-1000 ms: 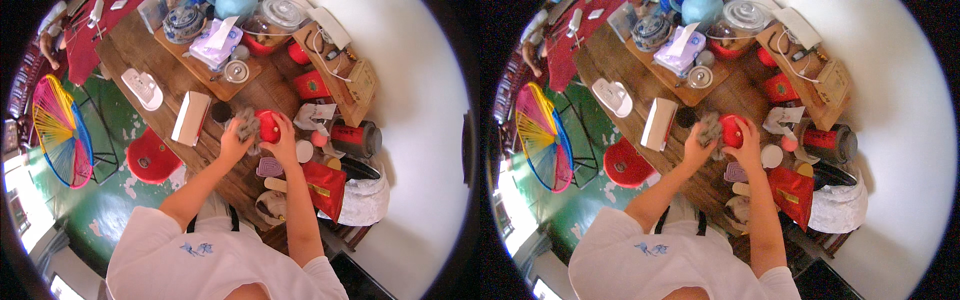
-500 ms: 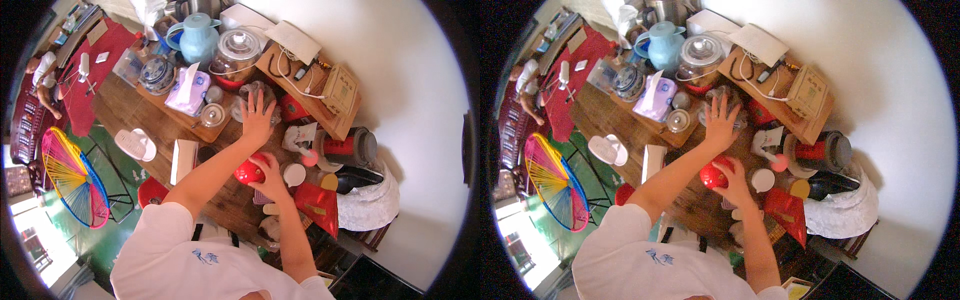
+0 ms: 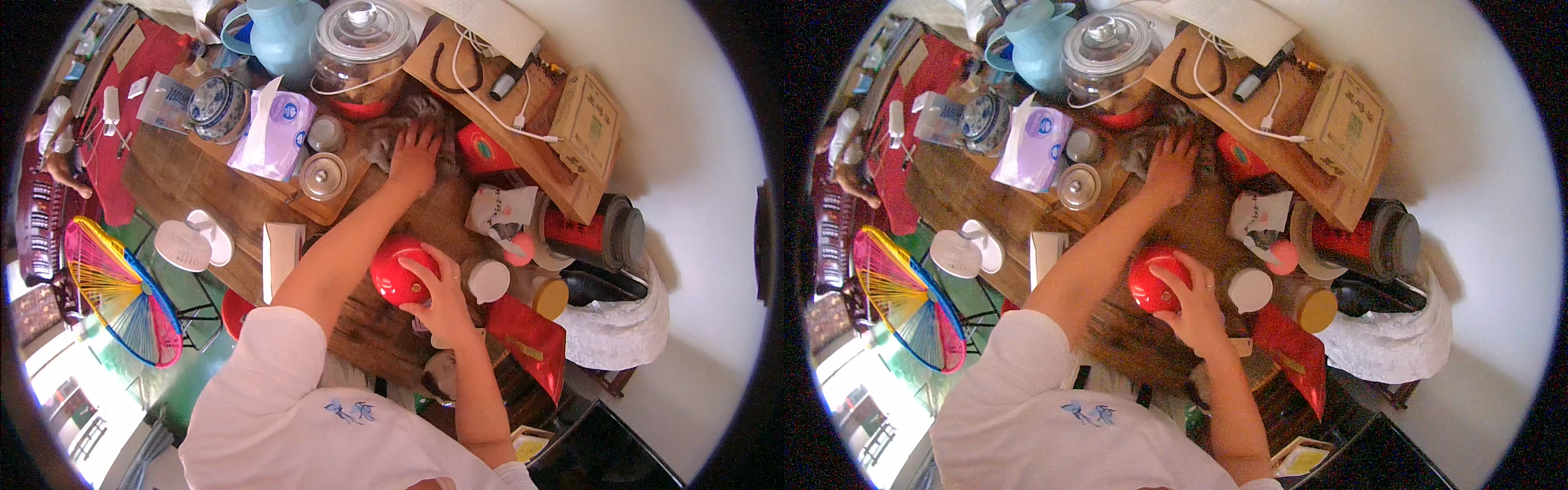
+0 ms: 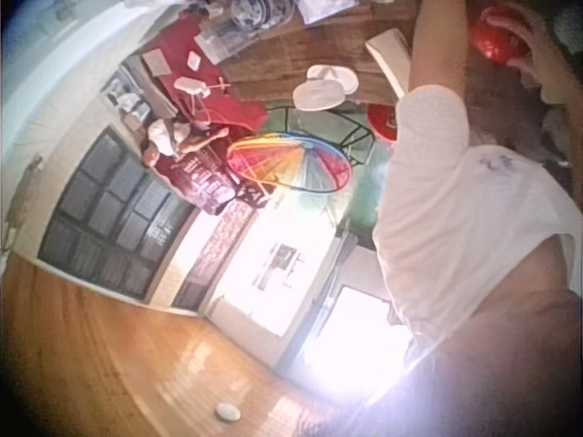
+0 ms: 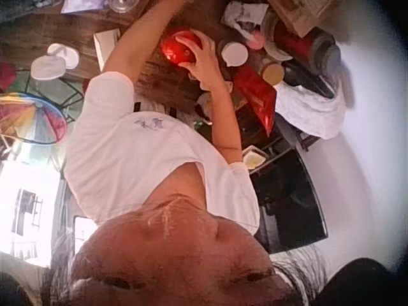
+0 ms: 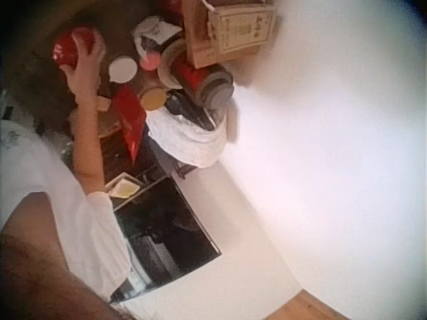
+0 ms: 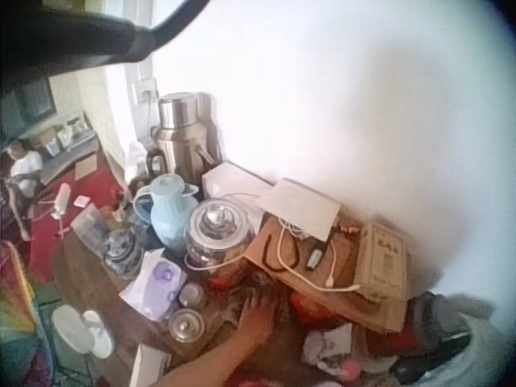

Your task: The person wipes a cluttered wooden table with a cloth, moving various items like a notebook, jars, and a thermos aside to clean underneath them. The person wipes the table surface and the items themselves, then places them back on the table.

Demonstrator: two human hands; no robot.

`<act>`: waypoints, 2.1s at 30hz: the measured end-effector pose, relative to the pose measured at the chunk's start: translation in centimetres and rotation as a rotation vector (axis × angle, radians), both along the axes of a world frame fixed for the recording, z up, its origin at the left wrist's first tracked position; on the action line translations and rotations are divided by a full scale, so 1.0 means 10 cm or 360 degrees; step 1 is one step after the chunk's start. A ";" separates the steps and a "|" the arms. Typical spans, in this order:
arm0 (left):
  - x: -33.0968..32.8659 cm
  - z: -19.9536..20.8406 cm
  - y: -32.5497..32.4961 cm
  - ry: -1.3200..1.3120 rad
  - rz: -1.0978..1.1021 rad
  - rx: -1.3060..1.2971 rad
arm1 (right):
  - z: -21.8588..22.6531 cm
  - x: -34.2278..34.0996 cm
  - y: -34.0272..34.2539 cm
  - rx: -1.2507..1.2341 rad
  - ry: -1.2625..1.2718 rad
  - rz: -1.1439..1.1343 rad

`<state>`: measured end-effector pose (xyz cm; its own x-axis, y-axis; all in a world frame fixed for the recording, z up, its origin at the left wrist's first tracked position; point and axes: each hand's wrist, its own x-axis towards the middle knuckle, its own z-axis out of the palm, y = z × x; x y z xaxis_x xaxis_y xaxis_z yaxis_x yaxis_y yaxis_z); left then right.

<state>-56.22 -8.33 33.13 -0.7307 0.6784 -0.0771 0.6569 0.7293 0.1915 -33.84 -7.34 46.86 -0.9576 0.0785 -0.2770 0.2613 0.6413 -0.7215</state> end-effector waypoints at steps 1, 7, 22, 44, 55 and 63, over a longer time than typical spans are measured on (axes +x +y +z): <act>0.18 -0.01 -0.10 -0.0056 -0.0081 0.0042 | 0.00 0.00 0.01 -0.0010 -0.0009 -0.0011; 0.51 0.08 -0.70 -0.0583 -0.0822 0.0333 | 0.03 0.07 -0.07 -0.0112 -0.0048 0.0129; 0.27 0.00 -0.70 -0.0384 -0.0422 0.0232 | -0.05 0.21 -0.21 -0.0068 0.0014 0.0208; 1.41 0.11 -1.20 -0.0156 0.0006 -0.0083 | -0.01 0.18 -0.31 0.0565 -0.0086 -0.0880; 2.61 0.38 -1.97 -0.0511 -0.0398 -0.0316 | -0.20 -0.26 -0.23 0.0744 0.0141 -0.0657; 2.46 0.31 -2.03 -0.0599 -0.0649 -0.0150 | -0.27 -1.22 0.04 0.0664 0.0367 -0.0460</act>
<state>-31.62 -28.67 36.23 -0.3210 0.8779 -0.3554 0.7884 0.4556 0.4134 -46.00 -6.96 44.17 -0.9129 0.4053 0.0477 0.3346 0.8103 -0.4811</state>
